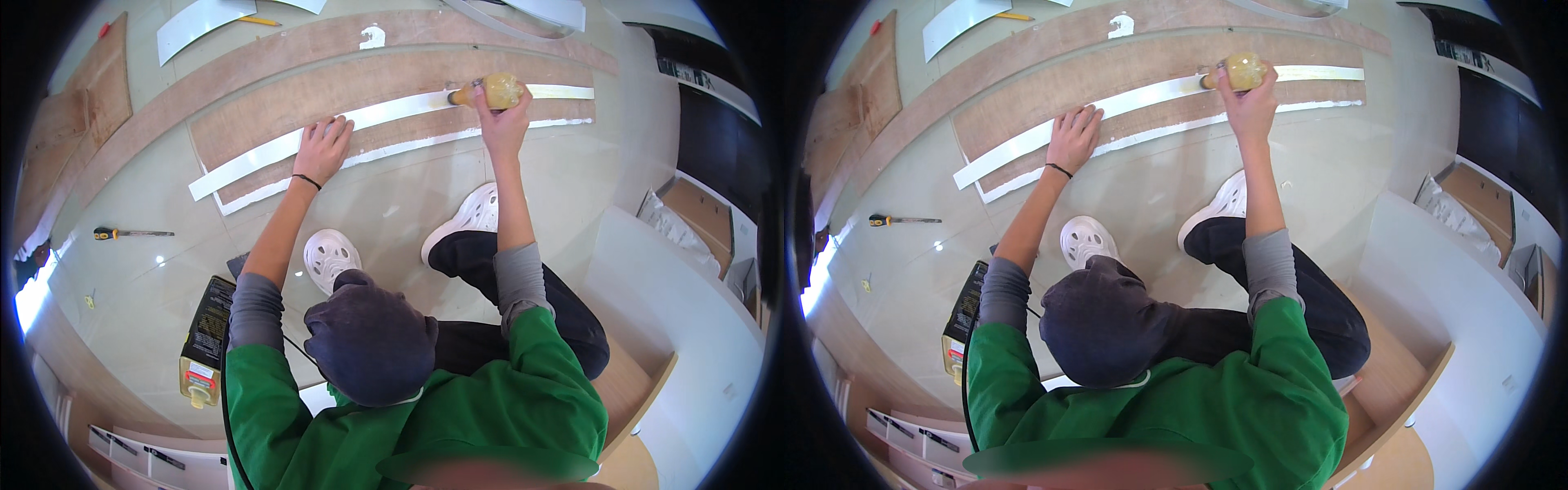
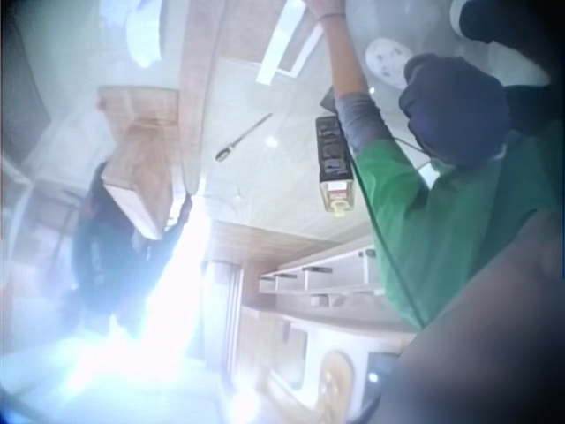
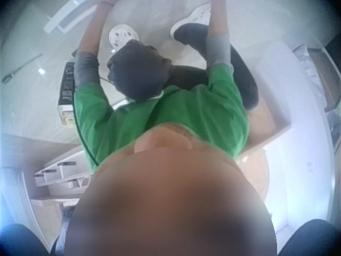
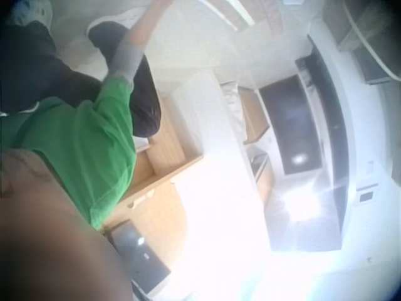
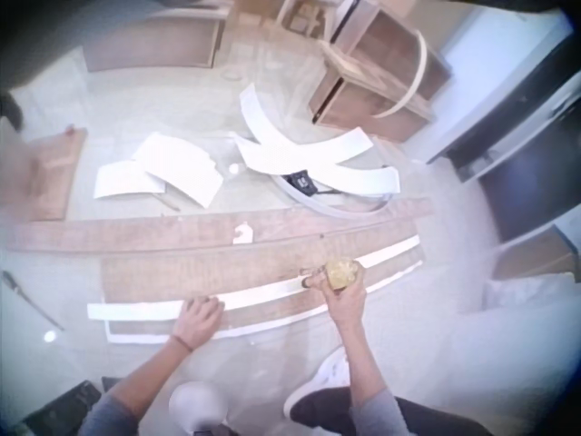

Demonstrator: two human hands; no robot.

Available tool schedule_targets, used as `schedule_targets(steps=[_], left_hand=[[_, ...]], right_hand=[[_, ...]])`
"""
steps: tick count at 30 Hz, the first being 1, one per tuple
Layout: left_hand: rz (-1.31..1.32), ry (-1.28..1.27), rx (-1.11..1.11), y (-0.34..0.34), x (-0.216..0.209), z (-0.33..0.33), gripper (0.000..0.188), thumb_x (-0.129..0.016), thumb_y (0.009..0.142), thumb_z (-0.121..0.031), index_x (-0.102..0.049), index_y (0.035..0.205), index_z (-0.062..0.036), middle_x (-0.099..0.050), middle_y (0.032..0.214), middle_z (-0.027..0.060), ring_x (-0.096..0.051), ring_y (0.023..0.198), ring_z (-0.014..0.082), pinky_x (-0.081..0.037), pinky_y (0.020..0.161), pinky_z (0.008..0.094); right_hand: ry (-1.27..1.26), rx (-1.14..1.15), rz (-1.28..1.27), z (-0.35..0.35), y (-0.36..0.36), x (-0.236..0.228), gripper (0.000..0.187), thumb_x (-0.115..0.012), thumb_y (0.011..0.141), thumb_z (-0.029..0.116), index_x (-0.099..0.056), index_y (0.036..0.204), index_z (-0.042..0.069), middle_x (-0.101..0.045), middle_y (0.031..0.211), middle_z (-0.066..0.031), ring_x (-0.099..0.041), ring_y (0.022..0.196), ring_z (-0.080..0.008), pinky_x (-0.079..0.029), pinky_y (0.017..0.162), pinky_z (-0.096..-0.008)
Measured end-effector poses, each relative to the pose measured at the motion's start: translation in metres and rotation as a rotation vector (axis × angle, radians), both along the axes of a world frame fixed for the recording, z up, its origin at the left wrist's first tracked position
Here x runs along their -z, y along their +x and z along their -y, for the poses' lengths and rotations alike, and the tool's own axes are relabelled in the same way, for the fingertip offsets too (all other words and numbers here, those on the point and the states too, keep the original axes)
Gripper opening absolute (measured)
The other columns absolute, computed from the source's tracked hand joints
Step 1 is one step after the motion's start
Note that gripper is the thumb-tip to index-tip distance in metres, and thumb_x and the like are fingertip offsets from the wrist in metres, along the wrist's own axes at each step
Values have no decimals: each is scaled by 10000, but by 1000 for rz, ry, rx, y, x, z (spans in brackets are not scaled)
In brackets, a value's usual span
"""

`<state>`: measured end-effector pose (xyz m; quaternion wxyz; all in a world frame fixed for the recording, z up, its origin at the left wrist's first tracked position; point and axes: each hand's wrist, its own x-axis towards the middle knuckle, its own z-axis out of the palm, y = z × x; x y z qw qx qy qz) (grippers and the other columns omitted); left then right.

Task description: The person applies glue from a bottle onto long white strips laid on wooden boards. They then pick up a curved white strip and place it onto the glued area. The person continues to apply glue and handle wooden components on the floor.

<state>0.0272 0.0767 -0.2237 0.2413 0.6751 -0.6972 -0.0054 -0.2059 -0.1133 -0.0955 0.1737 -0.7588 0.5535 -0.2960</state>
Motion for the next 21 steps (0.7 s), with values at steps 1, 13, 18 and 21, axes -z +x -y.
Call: schedule_targets(steps=[1,13,18,21], left_hand=[[4,3,2,0,0,0,352,-642,799,-136,-609,1146,-93,-571,1171,48,-533,1061,218,-424,857,379],[-12,-21,6,1,1,1,335,-639,794,-147,-620,1125,-93,-566,1160,35,-536,1048,206,-429,851,379],[-16,-14,-6,1,0,-1,353,-641,791,-140,-615,1140,-95,-569,1163,37,-533,1059,209,-424,855,375],[-40,-16,2,2,-2,-1,365,-644,789,-128,-611,1150,-90,-577,1155,42,-533,1063,214,-420,863,374]], right_hand=[[-17,13,34,4,0,0,668,-782,763,369,-430,1195,1,-666,889,-191,-691,749,-305,-546,647,-349],[-42,123,-19,24,-33,0,685,-769,786,377,-405,1211,-19,-654,886,-193,-680,745,-272,-541,659,-350],[-29,-13,93,-13,-7,8,708,-771,771,407,-406,1215,-6,-665,852,-199,-688,706,-293,-545,639,-365],[2,24,28,-15,-13,8,710,-774,768,409,-407,1215,-3,-667,844,-194,-690,707,-285,-547,635,-358]])
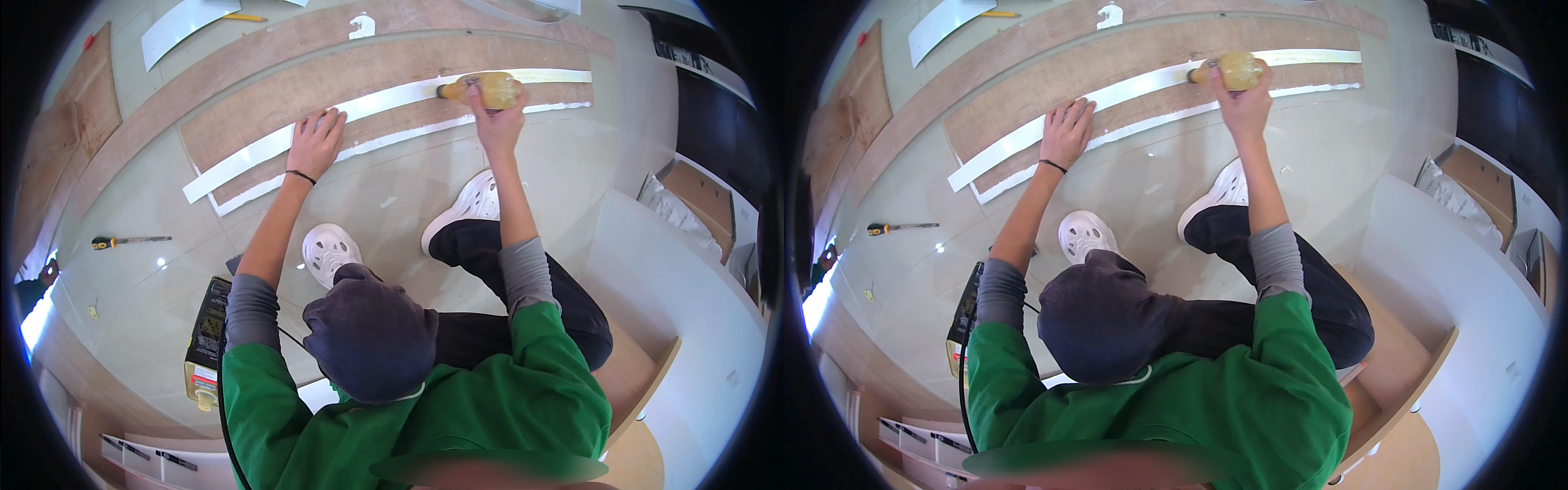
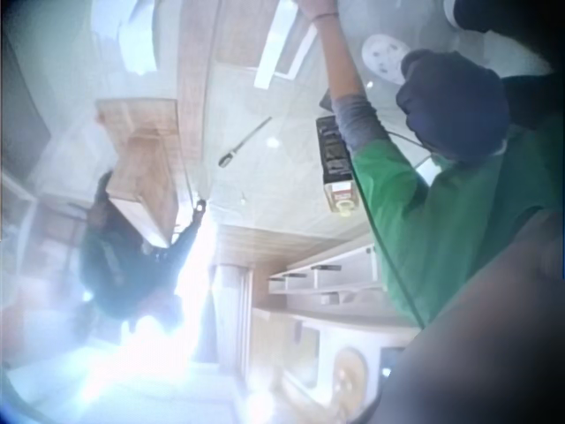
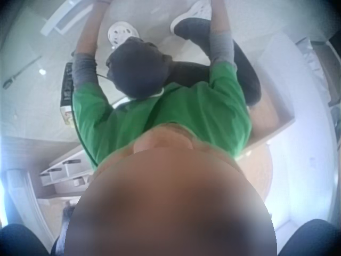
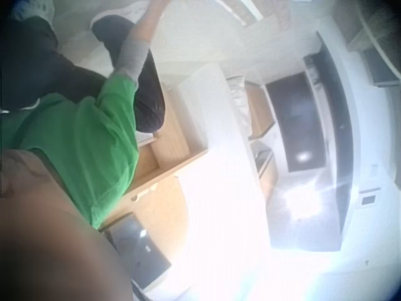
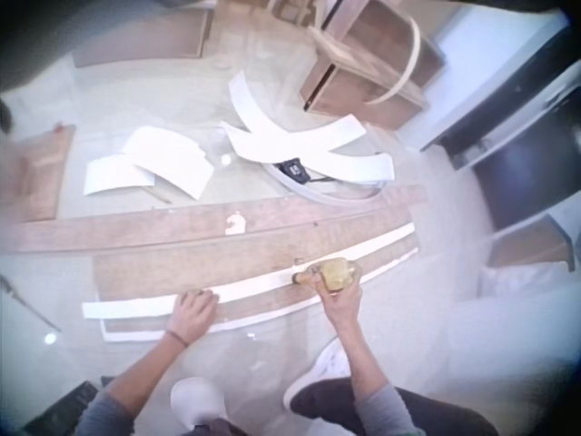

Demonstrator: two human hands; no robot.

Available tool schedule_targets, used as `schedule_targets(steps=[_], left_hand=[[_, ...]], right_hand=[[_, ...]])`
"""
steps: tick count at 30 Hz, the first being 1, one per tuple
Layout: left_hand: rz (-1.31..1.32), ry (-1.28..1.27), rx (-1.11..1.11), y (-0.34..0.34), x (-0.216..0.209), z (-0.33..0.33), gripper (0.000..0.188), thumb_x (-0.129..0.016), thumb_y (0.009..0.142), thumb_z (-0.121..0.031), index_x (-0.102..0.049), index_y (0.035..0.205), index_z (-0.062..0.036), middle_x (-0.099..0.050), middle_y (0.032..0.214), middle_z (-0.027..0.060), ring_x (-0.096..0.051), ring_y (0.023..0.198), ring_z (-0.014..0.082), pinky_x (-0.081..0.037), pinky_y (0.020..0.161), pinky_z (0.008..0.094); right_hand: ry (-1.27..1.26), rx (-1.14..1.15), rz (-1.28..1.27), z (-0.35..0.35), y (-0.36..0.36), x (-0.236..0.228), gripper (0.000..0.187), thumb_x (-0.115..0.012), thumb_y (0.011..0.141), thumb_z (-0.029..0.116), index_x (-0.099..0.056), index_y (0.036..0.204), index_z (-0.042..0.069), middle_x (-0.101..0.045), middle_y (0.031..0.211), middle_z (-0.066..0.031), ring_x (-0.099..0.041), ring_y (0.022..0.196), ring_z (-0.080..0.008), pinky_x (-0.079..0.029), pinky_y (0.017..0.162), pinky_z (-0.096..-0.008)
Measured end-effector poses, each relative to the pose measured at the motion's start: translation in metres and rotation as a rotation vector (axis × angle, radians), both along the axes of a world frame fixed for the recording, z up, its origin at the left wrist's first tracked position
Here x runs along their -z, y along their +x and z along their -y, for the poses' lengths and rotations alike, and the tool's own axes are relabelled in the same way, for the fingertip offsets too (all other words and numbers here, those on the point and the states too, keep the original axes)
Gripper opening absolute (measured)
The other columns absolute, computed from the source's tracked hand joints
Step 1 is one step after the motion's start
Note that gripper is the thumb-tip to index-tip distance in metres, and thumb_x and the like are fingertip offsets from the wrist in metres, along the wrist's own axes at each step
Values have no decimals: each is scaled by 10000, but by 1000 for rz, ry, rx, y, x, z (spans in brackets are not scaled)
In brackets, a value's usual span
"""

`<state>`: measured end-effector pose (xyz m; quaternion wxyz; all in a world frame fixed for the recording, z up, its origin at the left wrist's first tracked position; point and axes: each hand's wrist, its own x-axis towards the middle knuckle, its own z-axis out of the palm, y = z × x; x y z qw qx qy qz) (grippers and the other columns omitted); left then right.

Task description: The person applies glue from a bottle onto long white strips laid on wooden boards. They then pick up a curved white strip and place it onto the glued area. The person continues to apply glue and handle wooden components on the floor.

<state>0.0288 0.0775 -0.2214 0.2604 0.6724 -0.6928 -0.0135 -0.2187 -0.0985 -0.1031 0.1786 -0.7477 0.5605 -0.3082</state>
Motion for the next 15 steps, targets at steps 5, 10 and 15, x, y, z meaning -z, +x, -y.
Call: schedule_targets(steps=[5,10,15], left_hand=[[-6,18,12,-1,-1,1,370,-645,791,-118,-606,1157,-85,-584,1149,47,-534,1068,220,-416,870,372],[28,10,-1,0,4,1,350,-644,781,-147,-616,1126,-90,-562,1164,32,-526,1069,203,-422,862,386],[7,14,3,0,2,0,363,-643,784,-149,-609,1142,-91,-560,1173,33,-524,1074,202,-421,867,384]], right_hand=[[-77,119,12,32,-36,5,698,-774,772,397,-407,1213,0,-659,875,-201,-691,714,-274,-546,630,-356],[-69,47,29,15,-18,6,691,-768,781,385,-395,1214,-3,-649,886,-201,-685,710,-280,-541,632,-359],[-78,75,-4,29,-24,2,684,-760,785,384,-395,1206,-12,-646,873,-195,-672,713,-287,-532,645,-363]])
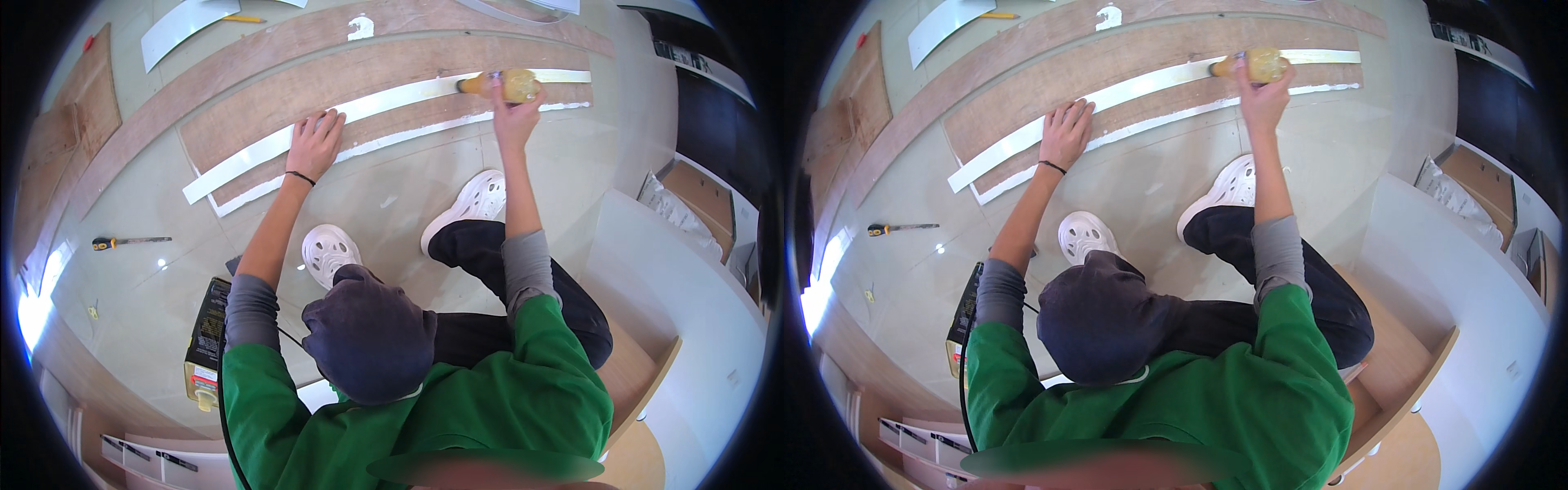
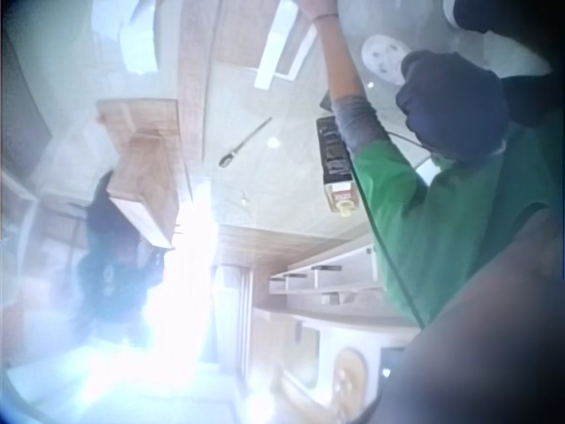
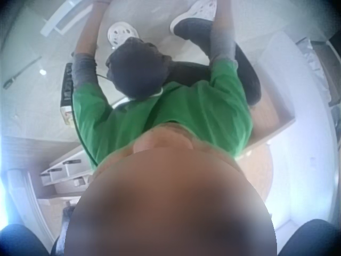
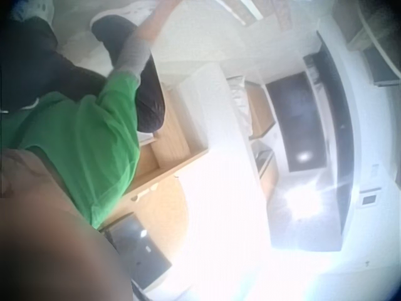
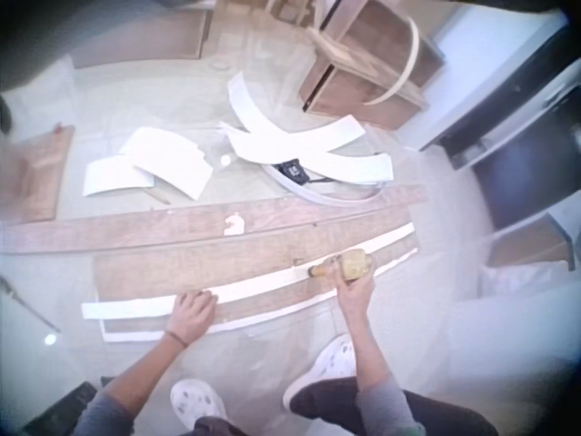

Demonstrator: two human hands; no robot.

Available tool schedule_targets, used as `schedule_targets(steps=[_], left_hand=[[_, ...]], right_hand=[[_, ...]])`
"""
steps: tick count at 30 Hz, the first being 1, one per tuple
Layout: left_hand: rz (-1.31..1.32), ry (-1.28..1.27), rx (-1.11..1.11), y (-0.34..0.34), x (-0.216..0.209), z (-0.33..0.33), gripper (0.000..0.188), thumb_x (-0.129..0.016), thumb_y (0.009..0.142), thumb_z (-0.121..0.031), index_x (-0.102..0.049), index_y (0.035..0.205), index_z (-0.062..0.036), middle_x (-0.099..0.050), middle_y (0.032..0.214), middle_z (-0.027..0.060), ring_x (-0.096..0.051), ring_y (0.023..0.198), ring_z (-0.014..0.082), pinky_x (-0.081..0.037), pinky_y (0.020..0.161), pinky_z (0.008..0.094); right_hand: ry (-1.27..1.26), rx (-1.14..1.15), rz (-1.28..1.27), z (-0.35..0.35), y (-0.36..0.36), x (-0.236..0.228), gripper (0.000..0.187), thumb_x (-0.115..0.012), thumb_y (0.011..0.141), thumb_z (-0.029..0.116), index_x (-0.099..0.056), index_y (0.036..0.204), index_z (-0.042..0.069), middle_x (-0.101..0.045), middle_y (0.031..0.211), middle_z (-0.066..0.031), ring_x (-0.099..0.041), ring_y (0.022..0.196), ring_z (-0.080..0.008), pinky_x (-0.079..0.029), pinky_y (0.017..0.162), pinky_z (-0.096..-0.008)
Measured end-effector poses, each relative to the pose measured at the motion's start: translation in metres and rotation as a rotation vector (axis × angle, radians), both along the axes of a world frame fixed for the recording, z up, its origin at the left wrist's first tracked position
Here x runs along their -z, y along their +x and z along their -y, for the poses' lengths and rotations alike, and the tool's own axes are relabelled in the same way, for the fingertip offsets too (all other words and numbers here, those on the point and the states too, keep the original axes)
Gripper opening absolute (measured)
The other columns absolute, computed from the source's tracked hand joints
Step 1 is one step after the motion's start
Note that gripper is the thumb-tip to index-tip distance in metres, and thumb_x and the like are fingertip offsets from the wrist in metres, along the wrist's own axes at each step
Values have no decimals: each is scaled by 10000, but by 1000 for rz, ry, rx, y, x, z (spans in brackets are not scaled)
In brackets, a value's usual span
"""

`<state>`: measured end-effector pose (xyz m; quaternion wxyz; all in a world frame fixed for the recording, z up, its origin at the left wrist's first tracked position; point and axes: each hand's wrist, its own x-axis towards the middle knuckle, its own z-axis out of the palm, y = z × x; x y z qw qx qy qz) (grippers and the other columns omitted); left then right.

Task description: The person applies glue from a bottle onto long white strips laid on wooden boards. They then pick up a curved white strip and place it onto the glued area. The person continues to apply glue and handle wooden components on the floor.

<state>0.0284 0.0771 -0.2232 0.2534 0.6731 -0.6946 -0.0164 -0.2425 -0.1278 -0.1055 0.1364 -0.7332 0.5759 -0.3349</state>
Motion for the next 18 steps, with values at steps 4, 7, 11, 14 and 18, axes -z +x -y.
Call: schedule_targets(steps=[4,7,11,14,18], left_hand=[[6,1,2,0,2,2,376,-646,782,-152,-603,1150,-92,-559,1173,34,-524,1073,202,-422,865,382],[17,12,0,-2,2,0,376,-647,780,-156,-604,1149,-95,-558,1172,34,-524,1071,202,-423,862,381],[25,13,-4,0,1,0,365,-641,786,-155,-605,1146,-98,-558,1173,34,-527,1064,203,-427,855,384],[25,-1,-6,1,2,0,357,-638,790,-151,-607,1142,-97,-558,1171,34,-530,1059,204,-429,851,384],[30,-5,-6,0,-1,0,352,-637,791,-145,-611,1138,-95,-559,1168,34,-531,1057,204,-430,847,383]], right_hand=[[11,83,16,39,-18,-1,682,-764,779,389,-407,1185,-27,-644,870,-196,-670,727,-285,-528,660,-360],[9,70,53,44,-12,1,693,-770,771,398,-412,1176,-36,-644,869,-197,-670,737,-281,-528,668,-358],[30,-33,29,25,18,-5,708,-767,769,413,-411,1186,-35,-646,874,-198,-670,741,-276,-529,675,-356],[64,-38,25,15,24,-9,711,-761,771,425,-413,1189,-32,-646,877,-202,-670,744,-283,-530,679,-361],[24,103,-49,39,-13,-8,711,-756,773,434,-412,1190,-28,-645,887,-214,-671,756,-308,-529,687,-378]])
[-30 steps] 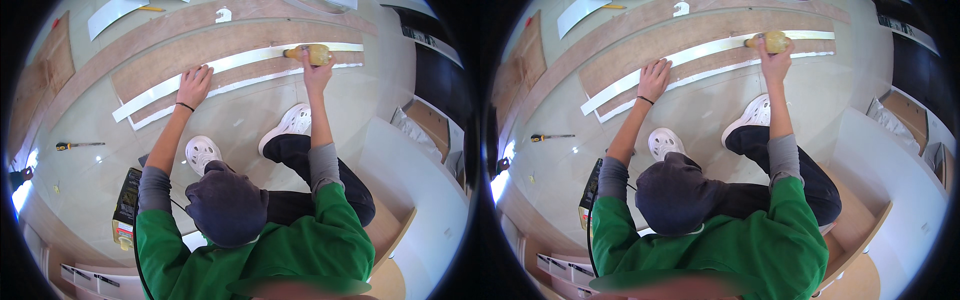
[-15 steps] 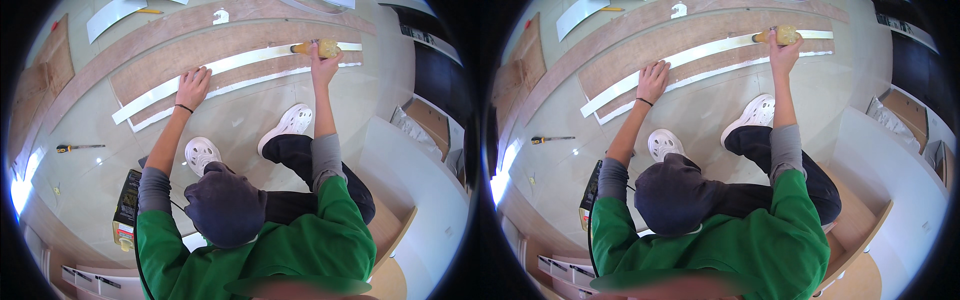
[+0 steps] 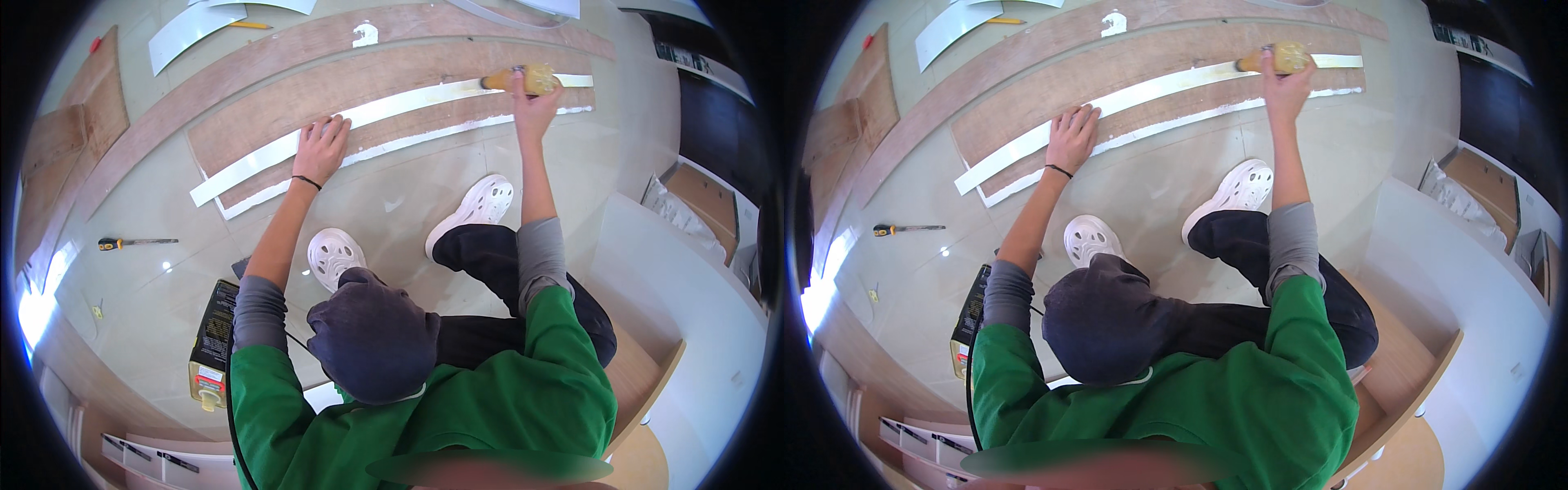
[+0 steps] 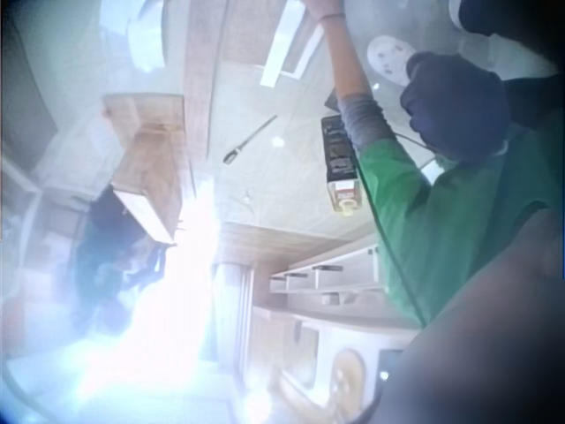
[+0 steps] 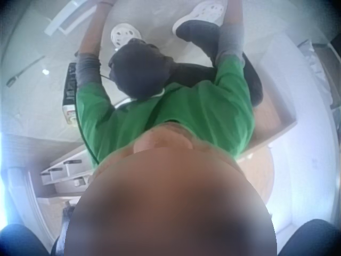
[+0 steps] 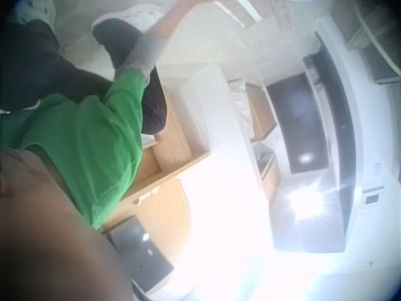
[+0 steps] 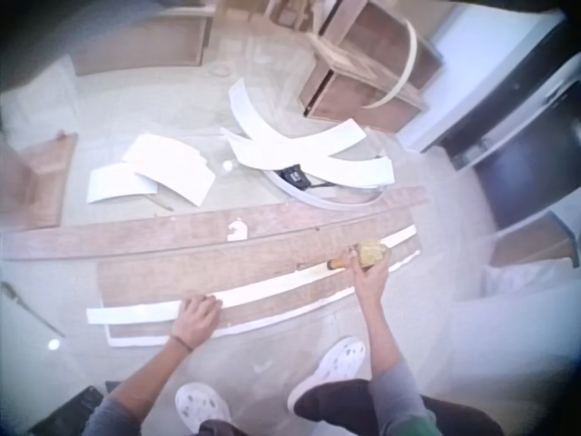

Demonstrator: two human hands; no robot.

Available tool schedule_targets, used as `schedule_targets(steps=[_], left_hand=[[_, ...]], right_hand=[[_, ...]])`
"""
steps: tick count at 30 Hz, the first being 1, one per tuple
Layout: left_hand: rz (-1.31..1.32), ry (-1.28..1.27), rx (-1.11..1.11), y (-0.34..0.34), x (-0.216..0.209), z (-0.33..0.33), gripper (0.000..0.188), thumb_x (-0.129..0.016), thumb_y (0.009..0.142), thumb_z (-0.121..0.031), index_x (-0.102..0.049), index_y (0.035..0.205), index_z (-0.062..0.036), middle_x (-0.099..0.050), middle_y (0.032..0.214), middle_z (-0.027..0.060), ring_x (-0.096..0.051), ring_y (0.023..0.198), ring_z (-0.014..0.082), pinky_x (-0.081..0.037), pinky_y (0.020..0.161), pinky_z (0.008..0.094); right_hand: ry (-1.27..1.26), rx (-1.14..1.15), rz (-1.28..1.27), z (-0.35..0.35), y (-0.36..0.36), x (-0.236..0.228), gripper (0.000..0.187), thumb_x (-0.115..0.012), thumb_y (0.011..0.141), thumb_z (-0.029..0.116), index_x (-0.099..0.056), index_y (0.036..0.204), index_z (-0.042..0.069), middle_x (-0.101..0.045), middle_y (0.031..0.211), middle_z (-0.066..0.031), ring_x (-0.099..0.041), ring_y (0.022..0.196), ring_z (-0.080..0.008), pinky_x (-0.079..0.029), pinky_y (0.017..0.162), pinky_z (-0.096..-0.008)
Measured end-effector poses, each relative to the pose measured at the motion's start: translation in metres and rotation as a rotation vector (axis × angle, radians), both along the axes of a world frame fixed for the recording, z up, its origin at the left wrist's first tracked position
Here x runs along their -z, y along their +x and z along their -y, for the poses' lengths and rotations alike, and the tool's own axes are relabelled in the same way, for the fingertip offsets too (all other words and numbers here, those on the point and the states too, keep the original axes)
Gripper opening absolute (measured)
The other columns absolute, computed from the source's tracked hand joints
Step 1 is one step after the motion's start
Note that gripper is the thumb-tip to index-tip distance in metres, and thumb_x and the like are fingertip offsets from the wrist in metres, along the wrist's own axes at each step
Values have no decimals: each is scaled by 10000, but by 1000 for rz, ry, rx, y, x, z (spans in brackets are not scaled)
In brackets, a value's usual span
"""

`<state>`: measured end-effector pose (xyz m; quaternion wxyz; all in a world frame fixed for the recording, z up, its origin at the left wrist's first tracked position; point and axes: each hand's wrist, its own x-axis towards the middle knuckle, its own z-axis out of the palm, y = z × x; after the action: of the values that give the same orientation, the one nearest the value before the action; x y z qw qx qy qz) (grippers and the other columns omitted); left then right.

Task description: The person applies glue from a bottle onto long white strips laid on wooden boards. They then pick up a curved white strip and place it onto the glued area. The person continues to apply glue and handle wooden components on the floor.

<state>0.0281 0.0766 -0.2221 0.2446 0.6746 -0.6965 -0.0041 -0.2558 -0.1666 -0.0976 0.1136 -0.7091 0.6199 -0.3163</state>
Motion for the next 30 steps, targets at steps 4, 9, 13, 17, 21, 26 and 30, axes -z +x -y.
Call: schedule_targets(steps=[4,9,13,17,21,26,30], left_hand=[[-2,11,7,-1,0,0,344,-626,813,-140,-605,1152,-89,-581,1150,47,-537,1054,220,-418,855,371],[4,18,8,0,-2,-1,350,-626,812,-139,-604,1157,-87,-578,1156,49,-533,1064,217,-418,856,370],[-10,-2,7,-1,-2,-1,345,-627,811,-133,-608,1152,-85,-577,1162,47,-532,1069,216,-418,857,371],[5,-22,-1,-1,1,-1,325,-630,795,-125,-614,1117,-86,-568,1150,40,-535,1058,208,-426,851,374],[-20,-37,-4,0,0,-2,328,-629,804,-109,-613,1131,-85,-577,1165,46,-541,1064,223,-424,854,370],[-58,-52,-10,3,-1,-7,309,-620,808,-116,-614,1115,-82,-576,1151,48,-535,1073,223,-425,855,366],[-128,-40,-161,7,-12,-15,269,-618,837,-146,-621,1101,-97,-583,1142,43,-531,1079,224,-418,869,372]], right_hand=[[-54,89,-24,20,-35,2,702,-754,775,433,-415,1185,-24,-643,898,-224,-671,764,-331,-528,692,-387],[-31,51,43,8,-29,9,687,-754,781,428,-419,1182,-18,-646,902,-204,-672,769,-296,-528,695,-370],[16,-5,186,-24,1,12,678,-755,784,424,-421,1180,-14,-647,904,-179,-668,768,-249,-528,686,-340],[17,-53,206,-59,36,15,658,-766,787,372,-411,1180,-19,-647,895,-169,-667,745,-222,-534,668,-314],[34,-153,269,-89,68,14,637,-772,798,304,-386,1181,-29,-646,871,-161,-667,699,-199,-541,637,-291],[133,-159,395,-86,73,20,561,-727,844,247,-355,1165,-24,-632,895,-187,-664,605,-196,-550,528,-278],[225,-56,585,-67,59,10,505,-691,868,212,-338,1140,-24,-614,911,-205,-659,563,-216,-558,454,-287]])
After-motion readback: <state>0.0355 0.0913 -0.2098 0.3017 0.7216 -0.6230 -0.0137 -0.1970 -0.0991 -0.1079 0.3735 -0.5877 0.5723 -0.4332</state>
